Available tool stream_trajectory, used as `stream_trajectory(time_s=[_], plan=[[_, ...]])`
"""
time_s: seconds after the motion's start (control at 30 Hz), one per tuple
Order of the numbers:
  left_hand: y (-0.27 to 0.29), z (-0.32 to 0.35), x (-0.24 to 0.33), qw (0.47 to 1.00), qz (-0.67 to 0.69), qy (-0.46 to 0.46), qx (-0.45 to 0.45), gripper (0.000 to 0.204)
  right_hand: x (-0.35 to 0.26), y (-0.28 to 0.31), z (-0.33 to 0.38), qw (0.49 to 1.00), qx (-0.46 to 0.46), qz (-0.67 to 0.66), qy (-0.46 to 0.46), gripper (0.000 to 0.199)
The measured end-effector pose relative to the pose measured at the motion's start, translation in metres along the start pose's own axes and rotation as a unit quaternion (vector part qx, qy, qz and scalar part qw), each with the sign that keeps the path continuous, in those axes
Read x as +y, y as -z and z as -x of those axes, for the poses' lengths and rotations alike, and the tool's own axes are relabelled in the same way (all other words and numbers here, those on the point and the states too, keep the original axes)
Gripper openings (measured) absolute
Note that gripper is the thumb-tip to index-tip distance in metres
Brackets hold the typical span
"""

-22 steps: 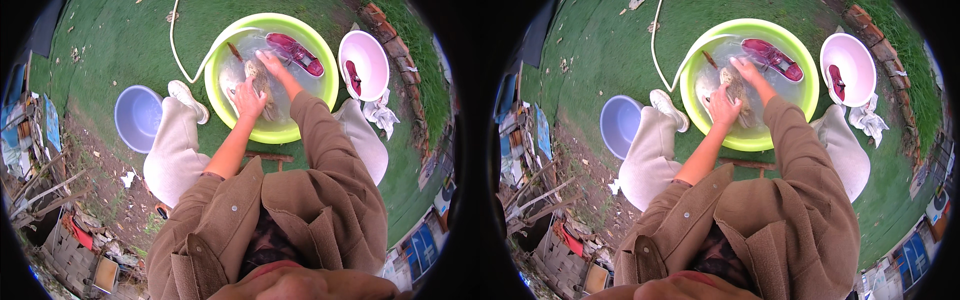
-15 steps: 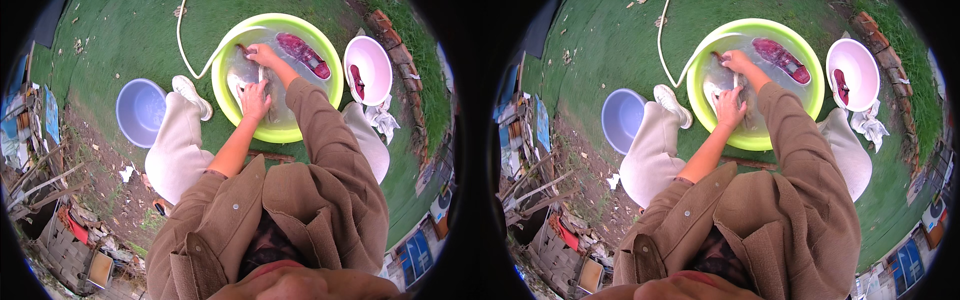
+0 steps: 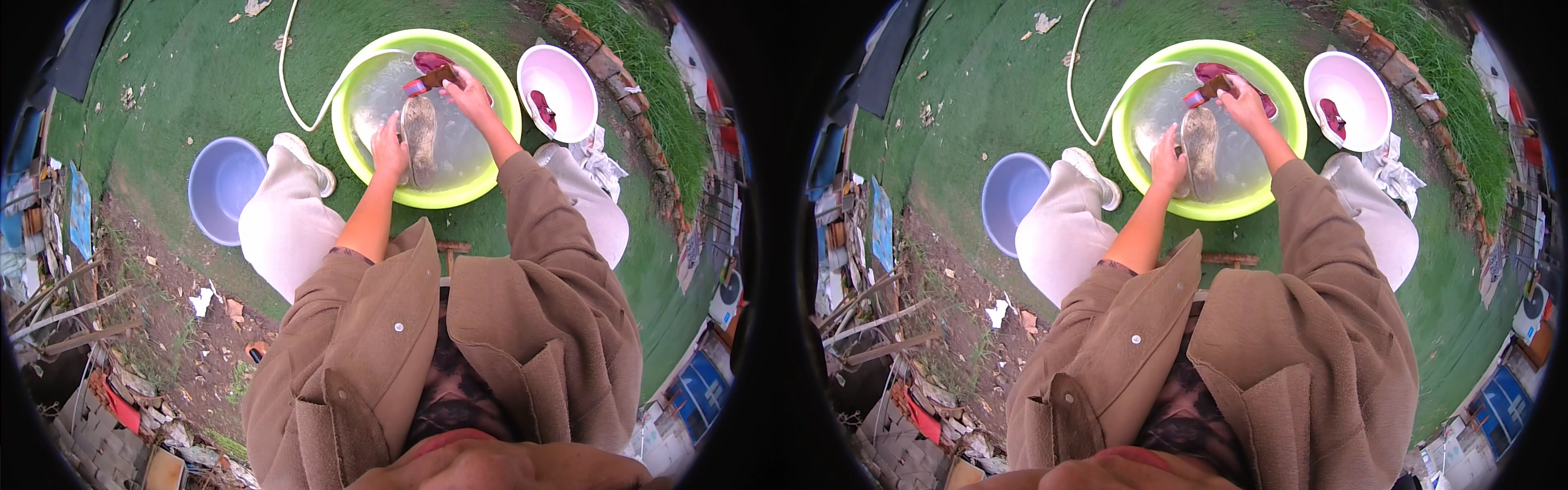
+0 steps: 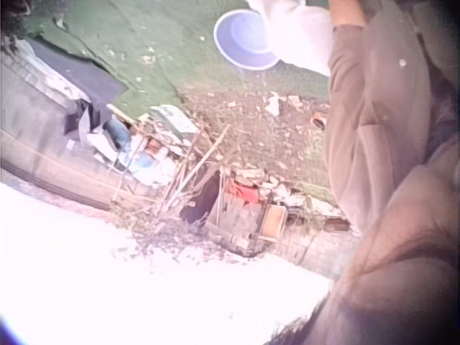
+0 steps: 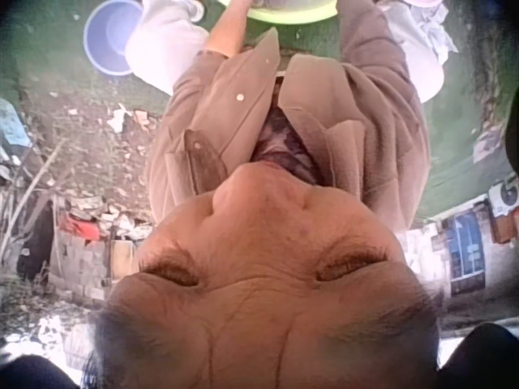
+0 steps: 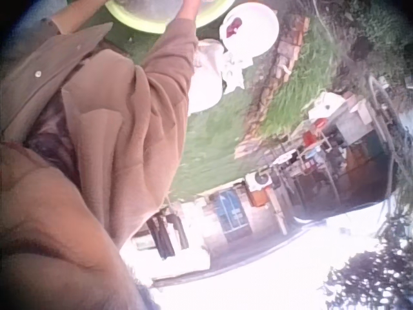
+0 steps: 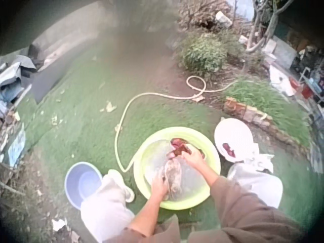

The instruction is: The person scrubs a red sneaker with a brush in a green basin of water, then retrieves a pair of white slippers and scrubs them in the same basin. The person uses a brush to clean the shoes and slippers, repeatedly dipping and scrubbing them in the water.

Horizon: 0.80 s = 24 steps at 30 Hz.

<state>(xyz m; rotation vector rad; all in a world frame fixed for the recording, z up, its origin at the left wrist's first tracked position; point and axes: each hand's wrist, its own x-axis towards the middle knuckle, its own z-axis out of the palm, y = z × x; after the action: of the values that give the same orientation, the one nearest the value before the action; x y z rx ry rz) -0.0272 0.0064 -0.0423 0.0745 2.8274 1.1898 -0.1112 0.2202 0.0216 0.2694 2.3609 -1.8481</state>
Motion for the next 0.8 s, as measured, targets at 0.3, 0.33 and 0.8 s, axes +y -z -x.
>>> stream_trajectory(time_s=[0.3,0.33,0.8], plan=[[-0.025,0.057,0.028,0.988,0.015,0.155,-0.015,0.034,0.031,-0.005,0.126,0.973,0.175,-0.134,-0.065,0.035],[-0.032,0.062,0.031,0.982,0.017,0.184,-0.05,0.035,0.036,-0.003,0.137,0.976,0.159,-0.135,-0.065,0.031],[-0.105,0.032,0.018,0.912,0.095,0.385,-0.105,0.08,0.08,0.017,0.198,0.969,0.033,0.062,-0.237,0.036]])
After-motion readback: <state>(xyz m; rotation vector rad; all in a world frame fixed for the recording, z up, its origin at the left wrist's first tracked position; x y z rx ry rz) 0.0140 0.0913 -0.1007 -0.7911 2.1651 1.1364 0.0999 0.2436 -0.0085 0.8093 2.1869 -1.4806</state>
